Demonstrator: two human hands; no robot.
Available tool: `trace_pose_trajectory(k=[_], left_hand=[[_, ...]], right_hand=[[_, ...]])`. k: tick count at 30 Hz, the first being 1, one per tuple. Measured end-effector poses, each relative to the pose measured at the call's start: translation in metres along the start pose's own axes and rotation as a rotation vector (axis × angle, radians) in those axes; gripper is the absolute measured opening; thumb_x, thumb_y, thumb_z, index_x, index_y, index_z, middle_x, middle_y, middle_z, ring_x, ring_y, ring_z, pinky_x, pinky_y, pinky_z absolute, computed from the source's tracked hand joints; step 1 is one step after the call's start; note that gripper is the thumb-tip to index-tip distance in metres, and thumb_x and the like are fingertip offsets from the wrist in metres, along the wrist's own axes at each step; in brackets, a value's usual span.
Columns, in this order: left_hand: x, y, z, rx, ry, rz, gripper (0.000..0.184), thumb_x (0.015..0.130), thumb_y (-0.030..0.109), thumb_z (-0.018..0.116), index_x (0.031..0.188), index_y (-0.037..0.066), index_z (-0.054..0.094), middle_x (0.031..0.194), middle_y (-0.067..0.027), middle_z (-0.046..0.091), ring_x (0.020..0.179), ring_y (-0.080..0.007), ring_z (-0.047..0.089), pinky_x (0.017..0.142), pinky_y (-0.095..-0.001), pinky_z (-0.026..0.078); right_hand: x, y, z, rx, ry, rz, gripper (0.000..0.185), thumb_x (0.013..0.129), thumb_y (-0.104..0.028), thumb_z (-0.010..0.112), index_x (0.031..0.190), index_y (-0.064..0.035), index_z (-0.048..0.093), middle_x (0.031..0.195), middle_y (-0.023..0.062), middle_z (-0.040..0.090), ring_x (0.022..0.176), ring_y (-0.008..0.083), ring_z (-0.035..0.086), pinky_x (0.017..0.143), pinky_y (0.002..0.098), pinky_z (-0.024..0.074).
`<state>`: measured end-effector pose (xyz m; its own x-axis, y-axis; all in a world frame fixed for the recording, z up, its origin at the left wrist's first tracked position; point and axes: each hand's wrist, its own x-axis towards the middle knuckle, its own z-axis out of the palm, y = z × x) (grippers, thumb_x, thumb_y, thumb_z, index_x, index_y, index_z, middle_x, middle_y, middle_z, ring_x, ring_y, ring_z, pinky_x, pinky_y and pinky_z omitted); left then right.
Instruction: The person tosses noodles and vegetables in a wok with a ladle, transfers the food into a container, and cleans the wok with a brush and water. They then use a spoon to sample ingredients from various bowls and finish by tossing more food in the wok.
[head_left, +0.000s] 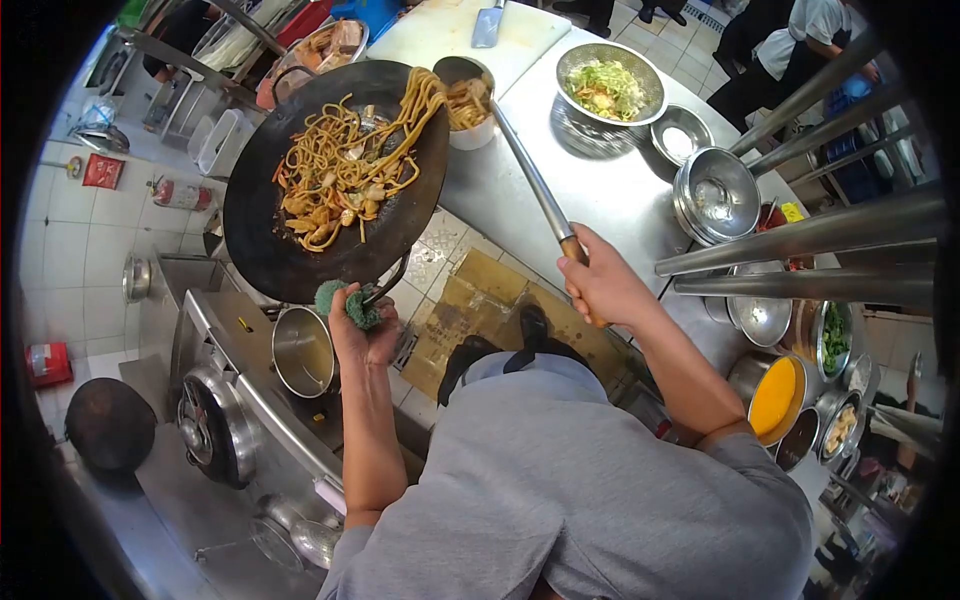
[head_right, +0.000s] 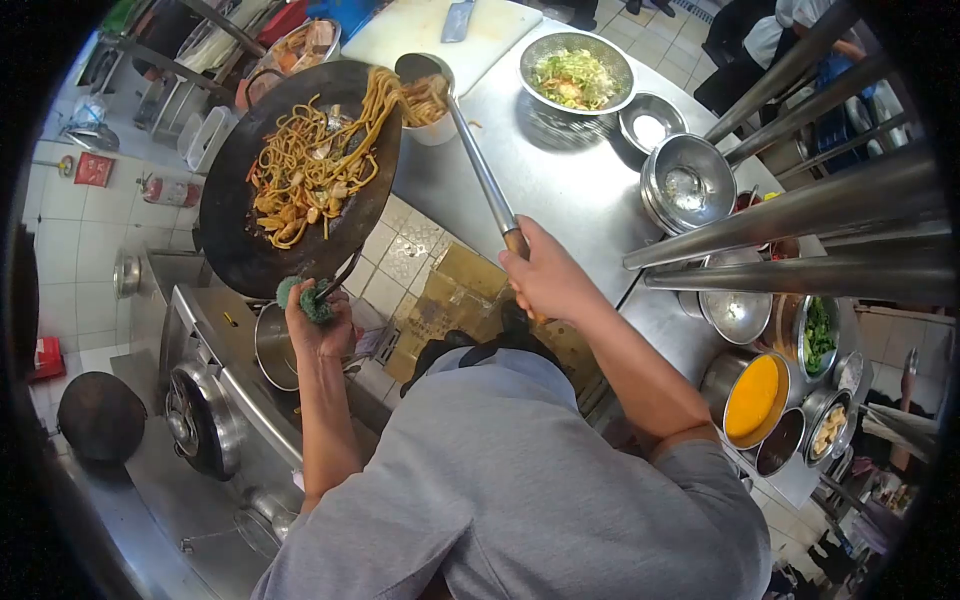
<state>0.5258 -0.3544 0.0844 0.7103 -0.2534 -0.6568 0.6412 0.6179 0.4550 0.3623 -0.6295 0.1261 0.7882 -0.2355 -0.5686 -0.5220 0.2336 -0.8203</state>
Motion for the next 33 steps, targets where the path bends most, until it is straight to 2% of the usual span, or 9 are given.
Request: trace_pose_trajectory(k=[2,4,5,7,11,26,29,31,33], left_hand=[[0.002,0.002,0.001,0.008,-0.023,-0.004,0.013,0.084,0.023,0.056,0.085,0.01,0.055,0.071,-0.0053,0.055,0.058,-0.0151,0.05,0.048,-0.0248,0.041],[0.004,0.005,0.003,-0.036,-0.05,-0.039,0.011,0.082,0.02,0.056,0.082,0.009,0.055,0.069,-0.005,0.056,0.058,-0.0145,0.05,0.047,-0.0241,0.041],[0.005,0.007,0.002,-0.031,-0.058,-0.041,0.011,0.082,0.02,0.056,0.082,0.009,0.055,0.069,-0.005,0.056,0.058,-0.0145,0.05,0.047,-0.0241,0.041],[0.007,0.01,0.002,-0.03,-0.113,-0.068,0.011,0.081,0.017,0.057,0.078,0.008,0.054,0.067,-0.005,0.056,0.057,-0.0143,0.051,0.046,-0.0235,0.042],[-0.001,0.01,0.012,-0.008,-0.097,-0.021,0.011,0.08,0.016,0.058,0.076,0.007,0.053,0.066,-0.0046,0.056,0.057,-0.0142,0.051,0.046,-0.0233,0.042],[-0.02,0.005,-0.018,-0.03,-0.249,-0.04,0.015,0.083,0.02,0.055,0.078,0.006,0.053,0.069,-0.0056,0.052,0.061,-0.0142,0.051,0.047,-0.0233,0.043],[-0.021,0.01,-0.021,-0.001,-0.233,-0.028,0.015,0.084,0.02,0.054,0.078,0.006,0.053,0.069,-0.0061,0.052,0.061,-0.0144,0.051,0.048,-0.0232,0.043],[-0.013,0.013,-0.028,0.035,-0.286,0.039,0.023,0.084,0.023,0.054,0.09,0.0,0.053,0.077,-0.0109,0.051,0.064,-0.0144,0.052,0.05,-0.0229,0.044],[-0.013,0.013,-0.029,0.022,-0.273,0.026,0.023,0.085,0.025,0.054,0.089,0.002,0.053,0.077,-0.0109,0.052,0.064,-0.0147,0.052,0.051,-0.0232,0.044]], right_hand=[[0.006,0.01,0.003,-0.084,0.019,-0.058,0.043,0.091,-0.014,0.049,0.13,-0.0007,0.034,0.064,0.0055,0.048,0.044,0.012,0.046,0.039,0.0287,0.0387],[0.006,0.01,0.01,-0.286,0.096,-0.028,0.051,0.09,-0.017,0.05,0.134,0.0002,0.03,0.072,0.0159,0.058,0.054,0.0251,0.059,0.05,0.0373,0.0467],[0.007,0.016,0.011,-0.281,0.103,-0.034,0.051,0.09,-0.017,0.05,0.134,0.0002,0.03,0.072,0.0159,0.058,0.054,0.0251,0.059,0.05,0.0373,0.0467],[0.01,0.028,0.015,-0.488,0.208,-0.207,0.055,0.089,-0.02,0.051,0.135,0.0006,0.029,0.083,0.0263,0.062,0.074,0.0404,0.063,0.067,0.0448,0.0481],[0.0,0.026,0.019,-0.527,0.247,-0.222,0.055,0.089,-0.021,0.05,0.135,-0.0001,0.029,0.088,0.0304,0.061,0.088,0.0473,0.058,0.079,0.0474,0.0446],[-0.003,0.108,0.012,-0.334,0.253,-0.356,0.056,0.088,-0.022,0.055,0.135,-0.0022,0.031,0.095,0.0258,0.062,0.093,0.0421,0.06,0.082,0.0427,0.045],[-0.012,0.114,0.012,-0.281,0.253,-0.456,0.053,0.09,-0.019,0.053,0.136,-0.004,0.032,0.087,0.0185,0.062,0.072,0.0314,0.063,0.067,0.0384,0.0487],[-0.041,0.088,0.012,0.099,0.044,-0.27,0.042,0.095,-0.015,0.048,0.134,-0.008,0.037,0.073,0.0008,0.047,0.045,0.0073,0.041,0.039,0.0226,0.0351],[-0.045,0.084,0.009,0.252,-0.022,-0.28,0.04,0.095,-0.016,0.048,0.134,-0.0087,0.038,0.072,0.0006,0.046,0.045,0.0072,0.041,0.038,0.0219,0.0354]])
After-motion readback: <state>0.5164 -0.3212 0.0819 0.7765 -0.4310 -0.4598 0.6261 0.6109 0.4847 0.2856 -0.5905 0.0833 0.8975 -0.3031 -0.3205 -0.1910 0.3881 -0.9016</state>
